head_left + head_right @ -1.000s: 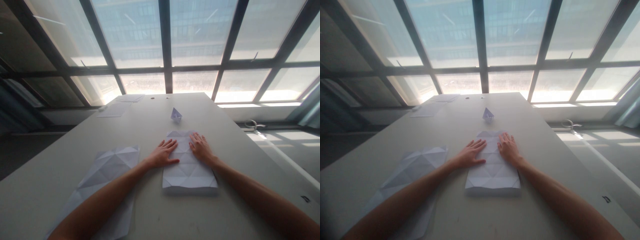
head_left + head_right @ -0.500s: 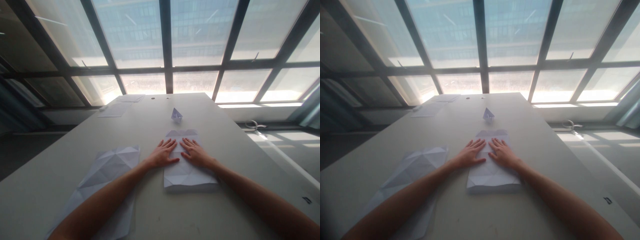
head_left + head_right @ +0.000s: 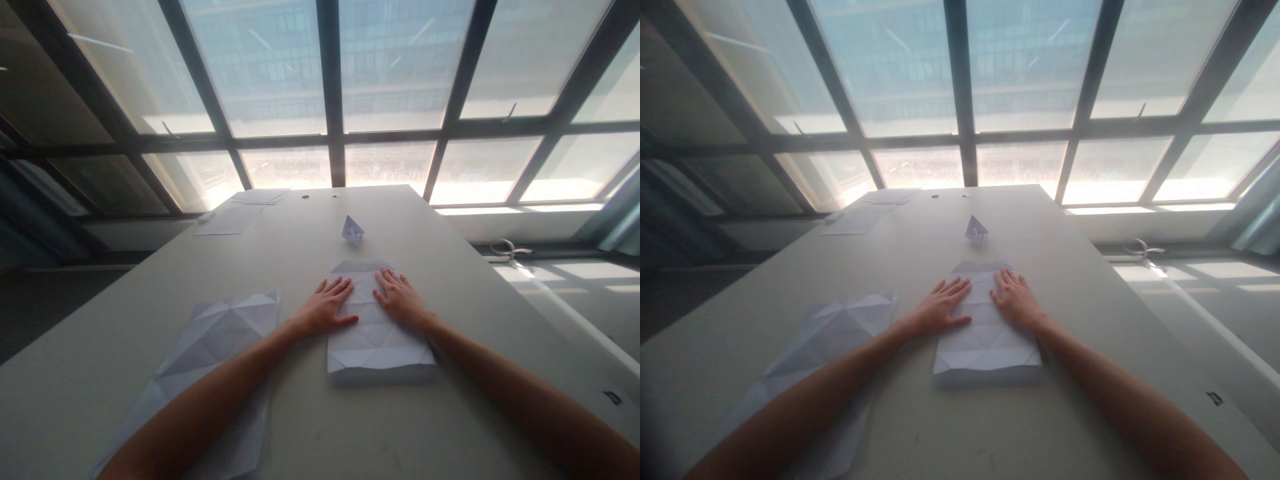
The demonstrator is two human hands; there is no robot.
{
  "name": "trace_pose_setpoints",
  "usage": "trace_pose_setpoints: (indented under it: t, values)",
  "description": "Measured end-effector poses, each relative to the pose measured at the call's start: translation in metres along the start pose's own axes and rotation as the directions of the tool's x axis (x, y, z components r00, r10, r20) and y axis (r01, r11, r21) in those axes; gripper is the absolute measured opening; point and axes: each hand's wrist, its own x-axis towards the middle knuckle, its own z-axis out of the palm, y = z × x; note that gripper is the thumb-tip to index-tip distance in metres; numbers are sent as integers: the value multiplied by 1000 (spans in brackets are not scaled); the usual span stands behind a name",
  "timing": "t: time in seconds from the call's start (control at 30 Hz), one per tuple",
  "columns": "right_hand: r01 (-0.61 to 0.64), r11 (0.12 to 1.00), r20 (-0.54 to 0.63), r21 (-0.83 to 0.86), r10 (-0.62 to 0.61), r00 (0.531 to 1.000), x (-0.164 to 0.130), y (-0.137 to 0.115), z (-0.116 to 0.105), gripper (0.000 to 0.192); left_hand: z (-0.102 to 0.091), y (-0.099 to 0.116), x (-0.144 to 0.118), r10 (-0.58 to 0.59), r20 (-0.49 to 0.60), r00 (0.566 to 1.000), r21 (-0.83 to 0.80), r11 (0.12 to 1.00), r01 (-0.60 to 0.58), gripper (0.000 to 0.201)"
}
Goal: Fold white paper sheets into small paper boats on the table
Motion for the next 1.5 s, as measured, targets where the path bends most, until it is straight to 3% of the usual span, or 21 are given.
trace_pose_setpoints:
  t: [0.33,0.6,0.73,0.9,1.07,1.5]
  values:
    - [-56,998,-60,4,56,997,0,1,1,53,0,0,0,-2,2,1000,-10,1000,2,85]
    - [57,992,-146,108,-41,988,3,-5,-4,44,1,0,0,-5,13,1000,3,1000,5,87]
    - [77,985,-176,157,-49,983,30,-1,-8,41,-1,2,0,-3,14,1000,5,1000,3,87]
    - [4,991,-116,134,11,993,85,2,-14,39,-2,2,0,1,9,1000,8,1000,-2,86]
    - [-41,993,-96,110,52,994,123,0,-5,35,-1,2,-1,2,20,1000,19,1000,-2,88]
    - [-34,998,-76,57,38,996,128,-14,5,31,-1,4,-1,6,15,1000,4,1000,-7,88]
